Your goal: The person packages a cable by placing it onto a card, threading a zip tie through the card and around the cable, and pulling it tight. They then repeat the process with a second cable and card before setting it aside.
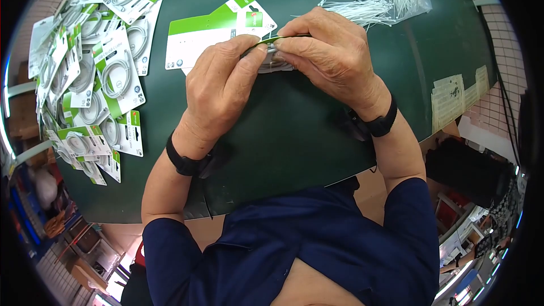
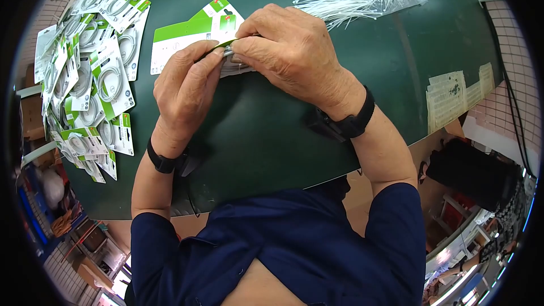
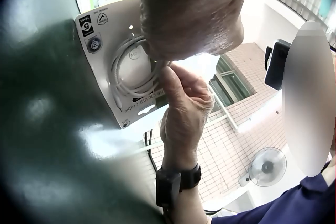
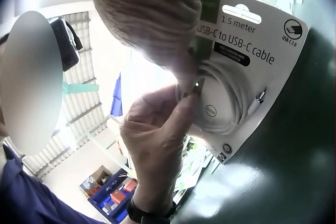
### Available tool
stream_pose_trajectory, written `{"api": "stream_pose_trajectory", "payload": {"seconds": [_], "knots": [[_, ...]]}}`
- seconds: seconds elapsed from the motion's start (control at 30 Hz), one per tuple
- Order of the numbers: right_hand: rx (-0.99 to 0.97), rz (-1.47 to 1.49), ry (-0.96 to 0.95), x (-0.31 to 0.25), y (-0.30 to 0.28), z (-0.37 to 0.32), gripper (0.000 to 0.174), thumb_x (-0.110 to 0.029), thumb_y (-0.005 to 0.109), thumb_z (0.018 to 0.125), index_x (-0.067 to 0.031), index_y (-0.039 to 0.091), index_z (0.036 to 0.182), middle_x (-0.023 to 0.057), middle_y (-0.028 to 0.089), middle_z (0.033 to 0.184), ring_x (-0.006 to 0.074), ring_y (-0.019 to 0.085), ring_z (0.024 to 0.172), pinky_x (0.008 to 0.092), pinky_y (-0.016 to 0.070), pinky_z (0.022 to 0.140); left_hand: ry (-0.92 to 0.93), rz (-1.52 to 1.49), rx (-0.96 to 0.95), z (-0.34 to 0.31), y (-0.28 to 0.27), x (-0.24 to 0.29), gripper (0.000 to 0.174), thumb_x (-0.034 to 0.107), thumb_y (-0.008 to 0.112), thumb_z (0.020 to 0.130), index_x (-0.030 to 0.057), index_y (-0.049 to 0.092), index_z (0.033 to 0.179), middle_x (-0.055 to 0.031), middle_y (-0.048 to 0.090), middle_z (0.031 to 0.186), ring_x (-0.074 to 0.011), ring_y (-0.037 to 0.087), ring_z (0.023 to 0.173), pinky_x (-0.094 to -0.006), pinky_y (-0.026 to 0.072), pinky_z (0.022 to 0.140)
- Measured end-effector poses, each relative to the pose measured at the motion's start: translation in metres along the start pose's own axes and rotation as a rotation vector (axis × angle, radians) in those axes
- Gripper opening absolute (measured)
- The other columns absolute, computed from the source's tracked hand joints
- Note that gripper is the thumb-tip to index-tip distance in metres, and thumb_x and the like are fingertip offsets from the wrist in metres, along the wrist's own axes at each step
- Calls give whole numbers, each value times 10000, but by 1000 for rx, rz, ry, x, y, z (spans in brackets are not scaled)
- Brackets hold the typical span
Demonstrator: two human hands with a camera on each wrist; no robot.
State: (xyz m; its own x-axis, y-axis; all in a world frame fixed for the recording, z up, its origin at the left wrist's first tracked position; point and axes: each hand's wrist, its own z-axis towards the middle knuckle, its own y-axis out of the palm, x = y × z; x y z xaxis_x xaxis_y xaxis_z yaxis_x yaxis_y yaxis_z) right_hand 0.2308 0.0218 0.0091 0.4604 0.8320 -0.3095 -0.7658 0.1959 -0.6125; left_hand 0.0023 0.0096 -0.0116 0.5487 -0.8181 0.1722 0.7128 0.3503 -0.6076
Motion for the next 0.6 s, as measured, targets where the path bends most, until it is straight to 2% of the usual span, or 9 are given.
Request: {"api": "stream_pose_trajectory", "payload": {"seconds": [0.3,0.6], "knots": [[7,-16,12,0,2,1,302,-30,895,698,-78,743,954,55,734,933,242,679,754,344,535,634,-66,43,-66,12,-4,6,180,-11,762,788,21,687,948,-112,728,1013,-269,728,867,-361,587,720],[-41,-12,56,0,-13,7,289,-42,883,729,-74,752,985,54,733,966,259,681,770,351,552,660,-44,2,-77,15,-6,7,157,-32,753,807,21,666,926,-111,716,1008,-265,684,796,-380,553,687]]}}
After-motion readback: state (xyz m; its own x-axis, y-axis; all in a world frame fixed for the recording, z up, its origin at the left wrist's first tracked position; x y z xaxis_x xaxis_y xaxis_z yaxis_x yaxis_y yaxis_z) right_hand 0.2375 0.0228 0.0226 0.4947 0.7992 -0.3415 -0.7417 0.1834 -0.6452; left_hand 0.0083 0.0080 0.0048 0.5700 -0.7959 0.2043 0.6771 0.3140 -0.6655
